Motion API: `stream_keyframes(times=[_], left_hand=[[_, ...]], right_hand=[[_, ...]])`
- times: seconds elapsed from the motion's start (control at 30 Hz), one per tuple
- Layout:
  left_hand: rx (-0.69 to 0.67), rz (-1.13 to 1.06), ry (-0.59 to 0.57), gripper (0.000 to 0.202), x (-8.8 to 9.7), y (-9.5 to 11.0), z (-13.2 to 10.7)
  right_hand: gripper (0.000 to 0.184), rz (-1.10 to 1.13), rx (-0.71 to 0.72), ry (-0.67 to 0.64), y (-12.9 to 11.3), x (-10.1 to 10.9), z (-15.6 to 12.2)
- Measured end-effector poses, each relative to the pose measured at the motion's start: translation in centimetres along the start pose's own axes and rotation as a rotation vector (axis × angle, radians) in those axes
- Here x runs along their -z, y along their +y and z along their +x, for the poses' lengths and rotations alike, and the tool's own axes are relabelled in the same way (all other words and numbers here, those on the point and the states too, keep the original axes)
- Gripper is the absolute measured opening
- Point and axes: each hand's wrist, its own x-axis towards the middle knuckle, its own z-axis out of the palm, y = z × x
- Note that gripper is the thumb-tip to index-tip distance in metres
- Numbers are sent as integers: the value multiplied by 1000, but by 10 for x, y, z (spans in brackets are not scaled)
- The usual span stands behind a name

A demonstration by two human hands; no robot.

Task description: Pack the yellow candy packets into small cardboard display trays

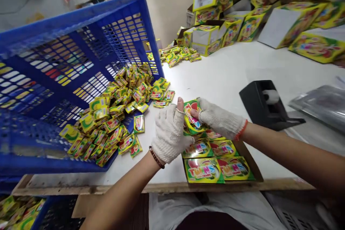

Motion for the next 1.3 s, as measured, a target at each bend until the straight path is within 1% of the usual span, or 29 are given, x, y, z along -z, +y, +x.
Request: stream_keyframes(times=[0.07,0.1,0.13,0.2,0.23,0.3,0.37,0.47,0.53,0.57,0.63,0.73,0.8,0.9,0.97,1.03,1.1,1.13,1.2,1.3], left_hand=[[-12,-103,54,125,-7,7,-8],[-15,-150,63,122,-12,11,-15],[-15,-189,51,117,-17,15,-23],[-21,-225,-37,102,-27,24,-40],[-25,-217,-96,96,-31,29,-48],[-26,-153,-213,88,-39,38,-62],[-20,-64,-288,84,-44,44,-69],[-28,5,-328,81,-46,46,-71],[-47,9,-339,82,-45,45,-70],[-53,6,-344,82,-44,45,-69],[-44,-3,-347,83,-43,45,-68],[-16,-17,-348,84,-43,46,-69],[-10,-23,-350,84,-43,46,-69],[-3,-24,-348,85,-44,47,-70],[-3,-25,-338,85,-44,47,-70],[-1,-25,-327,84,-45,47,-70],[-3,-24,-316,83,-46,47,-71],[-9,-23,-310,82,-46,47,-71],[-25,-24,-296,81,-47,46,-72],[-33,-41,-294,82,-48,44,-73]], right_hand=[[35,22,-31,-1,13,21,-12],[34,22,-23,-47,20,32,-18],[33,-2,-11,-119,26,42,-24],[31,-91,-34,-282,36,55,-33],[30,-147,-60,-354,39,58,-35],[32,-262,-84,-463,41,54,-33],[36,-397,-65,-547,42,40,-26],[38,-567,-54,-645,43,17,-14],[40,-577,-43,-683,48,6,-11],[42,-555,-28,-681,51,2,-12],[44,-526,3,-627,57,-3,-17],[40,-631,7,-482,58,-4,-28],[34,-692,-39,-422,54,0,-35],[27,-594,-162,-426,46,12,-38],[24,-543,-190,-405,43,22,-36],[23,-591,-147,-314,41,28,-32],[25,-695,-78,-227,40,27,-27],[26,-746,-53,-211,40,25,-25],[28,-818,-11,-217,40,18,-22],[28,-846,44,-248,44,10,-21]])
